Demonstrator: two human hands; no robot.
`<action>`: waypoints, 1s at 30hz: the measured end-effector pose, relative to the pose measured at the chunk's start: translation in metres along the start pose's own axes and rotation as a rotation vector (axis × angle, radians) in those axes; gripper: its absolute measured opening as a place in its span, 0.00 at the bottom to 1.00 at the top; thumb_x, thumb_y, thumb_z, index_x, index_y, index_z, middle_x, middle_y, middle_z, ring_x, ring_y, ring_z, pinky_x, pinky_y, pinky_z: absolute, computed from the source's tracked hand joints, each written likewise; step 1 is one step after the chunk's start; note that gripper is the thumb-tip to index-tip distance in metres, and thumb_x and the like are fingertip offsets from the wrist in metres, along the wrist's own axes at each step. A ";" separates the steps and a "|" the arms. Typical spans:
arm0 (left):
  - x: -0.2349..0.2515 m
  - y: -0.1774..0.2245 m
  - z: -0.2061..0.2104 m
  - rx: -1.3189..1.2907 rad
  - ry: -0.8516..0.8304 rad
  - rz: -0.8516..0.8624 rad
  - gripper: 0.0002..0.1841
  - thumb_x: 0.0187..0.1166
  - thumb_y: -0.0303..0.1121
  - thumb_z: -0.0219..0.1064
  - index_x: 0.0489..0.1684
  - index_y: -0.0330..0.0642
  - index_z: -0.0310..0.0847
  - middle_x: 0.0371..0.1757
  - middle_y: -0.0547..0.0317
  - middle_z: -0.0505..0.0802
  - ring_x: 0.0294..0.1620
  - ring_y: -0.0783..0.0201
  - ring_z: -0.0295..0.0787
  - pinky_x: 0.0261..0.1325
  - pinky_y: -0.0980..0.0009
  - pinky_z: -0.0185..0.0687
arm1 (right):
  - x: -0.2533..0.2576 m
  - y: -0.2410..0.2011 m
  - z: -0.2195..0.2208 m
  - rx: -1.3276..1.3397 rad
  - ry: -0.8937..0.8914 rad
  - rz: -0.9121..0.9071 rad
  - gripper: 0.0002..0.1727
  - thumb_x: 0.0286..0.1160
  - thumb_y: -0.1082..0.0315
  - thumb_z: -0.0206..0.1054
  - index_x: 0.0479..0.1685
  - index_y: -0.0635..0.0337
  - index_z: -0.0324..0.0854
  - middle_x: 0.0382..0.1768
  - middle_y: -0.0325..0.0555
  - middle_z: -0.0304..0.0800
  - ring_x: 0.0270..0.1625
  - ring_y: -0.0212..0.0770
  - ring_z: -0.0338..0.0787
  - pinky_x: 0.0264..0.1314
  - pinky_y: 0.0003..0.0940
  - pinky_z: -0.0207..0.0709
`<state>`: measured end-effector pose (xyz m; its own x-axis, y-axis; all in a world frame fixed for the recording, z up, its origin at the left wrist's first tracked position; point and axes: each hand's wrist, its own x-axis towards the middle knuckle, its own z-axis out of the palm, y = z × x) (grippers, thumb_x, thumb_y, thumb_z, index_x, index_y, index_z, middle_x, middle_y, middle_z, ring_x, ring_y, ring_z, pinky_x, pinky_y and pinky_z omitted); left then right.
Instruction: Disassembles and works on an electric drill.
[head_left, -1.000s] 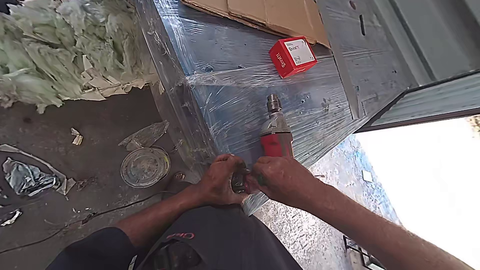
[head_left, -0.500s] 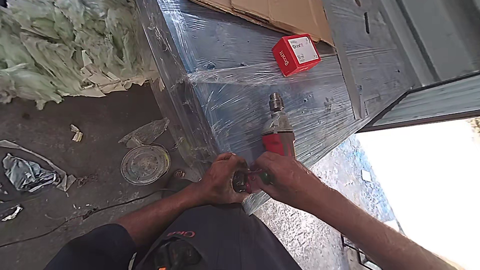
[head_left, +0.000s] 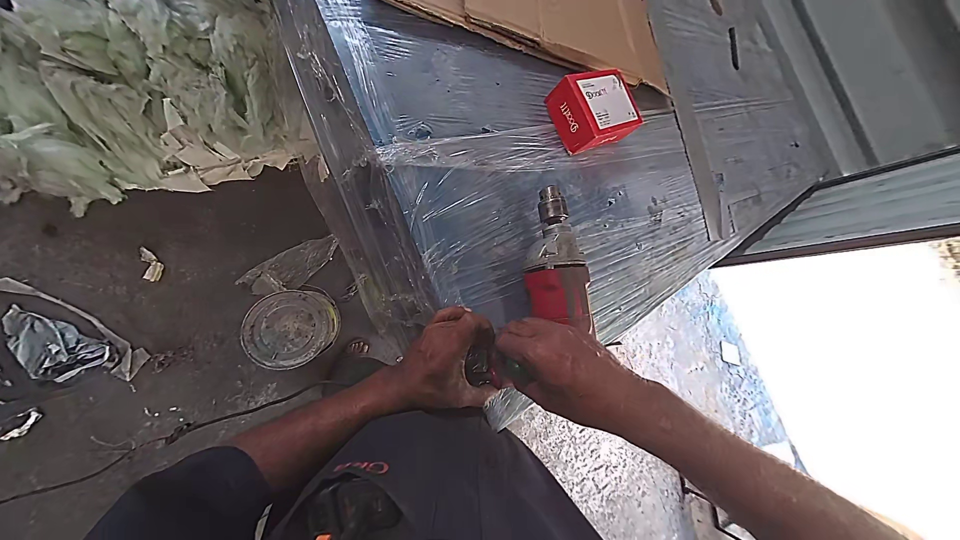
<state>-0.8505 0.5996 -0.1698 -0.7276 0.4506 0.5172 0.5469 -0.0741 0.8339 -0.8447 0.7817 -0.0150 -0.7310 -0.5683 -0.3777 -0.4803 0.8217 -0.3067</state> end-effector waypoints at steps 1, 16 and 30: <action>0.000 0.001 -0.001 -0.008 -0.001 -0.003 0.36 0.52 0.52 0.87 0.55 0.42 0.76 0.40 0.62 0.91 0.51 0.69 0.87 0.80 0.59 0.67 | -0.002 0.002 0.000 0.083 0.014 -0.004 0.09 0.68 0.66 0.71 0.47 0.51 0.85 0.43 0.42 0.91 0.49 0.43 0.91 0.49 0.43 0.86; 0.000 -0.003 0.002 -0.014 -0.011 0.009 0.34 0.52 0.51 0.87 0.54 0.45 0.78 0.44 0.63 0.94 0.53 0.69 0.87 0.82 0.58 0.63 | 0.002 -0.002 -0.005 -0.125 -0.066 0.158 0.16 0.71 0.51 0.69 0.34 0.55 0.86 0.33 0.46 0.89 0.36 0.47 0.91 0.32 0.47 0.82; 0.002 -0.003 -0.009 0.036 0.008 0.061 0.35 0.53 0.51 0.86 0.59 0.49 0.76 0.48 0.65 0.95 0.58 0.70 0.88 0.86 0.55 0.61 | -0.037 0.011 -0.022 0.151 0.396 0.190 0.19 0.86 0.49 0.64 0.60 0.52 0.86 0.40 0.36 0.91 0.38 0.28 0.87 0.42 0.26 0.83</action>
<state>-0.8572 0.5922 -0.1693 -0.6957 0.4389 0.5687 0.6049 -0.0691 0.7933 -0.8338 0.8131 0.0149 -0.9422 -0.3240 -0.0858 -0.2654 0.8777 -0.3990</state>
